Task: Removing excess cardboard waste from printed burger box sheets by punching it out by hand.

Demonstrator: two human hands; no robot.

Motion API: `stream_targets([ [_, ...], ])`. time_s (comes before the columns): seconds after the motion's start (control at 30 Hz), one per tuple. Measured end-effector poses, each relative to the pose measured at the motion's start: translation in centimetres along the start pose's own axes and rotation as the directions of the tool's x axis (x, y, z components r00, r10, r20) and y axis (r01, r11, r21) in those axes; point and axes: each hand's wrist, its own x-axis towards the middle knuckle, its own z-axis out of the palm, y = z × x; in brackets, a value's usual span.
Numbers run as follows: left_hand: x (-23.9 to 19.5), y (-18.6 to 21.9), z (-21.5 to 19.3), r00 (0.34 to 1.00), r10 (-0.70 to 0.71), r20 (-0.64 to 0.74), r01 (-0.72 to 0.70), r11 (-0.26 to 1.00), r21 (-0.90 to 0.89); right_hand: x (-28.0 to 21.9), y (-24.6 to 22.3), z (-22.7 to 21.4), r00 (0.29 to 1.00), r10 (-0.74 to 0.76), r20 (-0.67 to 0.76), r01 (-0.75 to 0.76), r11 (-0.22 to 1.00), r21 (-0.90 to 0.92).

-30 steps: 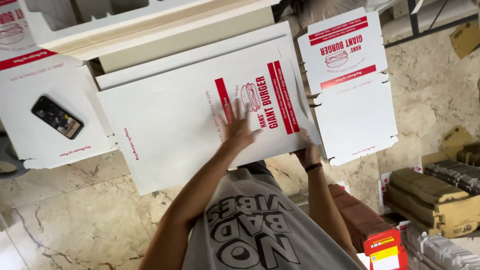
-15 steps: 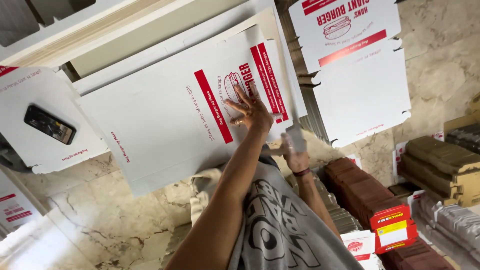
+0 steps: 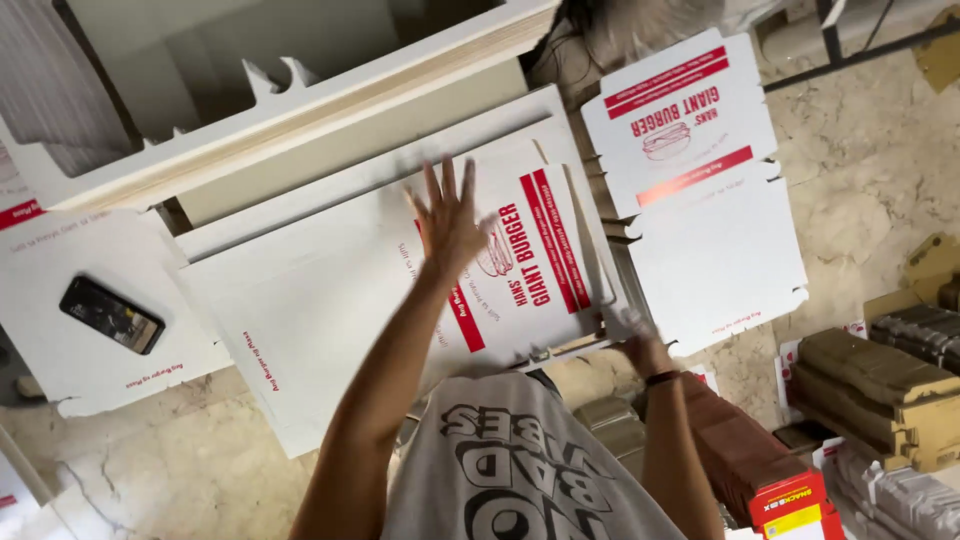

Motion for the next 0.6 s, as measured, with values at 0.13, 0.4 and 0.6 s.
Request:
stream_targets([
  [0.13, 5.8, -5.1, 3.2, 0.987, 0.114, -0.115, -0.131, 0.981, -0.144, 5.8, -2.9, -3.0, 0.932, 0.335, 0.139, -0.296, 0.924, -0.244],
  [0.4, 7.6, -5.0, 2.7, 0.996, 0.088, 0.024, -0.086, 0.992, -0.095, 15.8, -18.8, 4.1, 0.879, 0.406, 0.25, -0.27, 0.856, -0.441],
  [0.6, -0.1, 0.6, 0.0, 0.967, 0.15, 0.205, -0.219, 0.899, 0.379, 16.6, -23.7, 9.2, 0.867, 0.315, 0.385, -0.075, 0.848, -0.525],
])
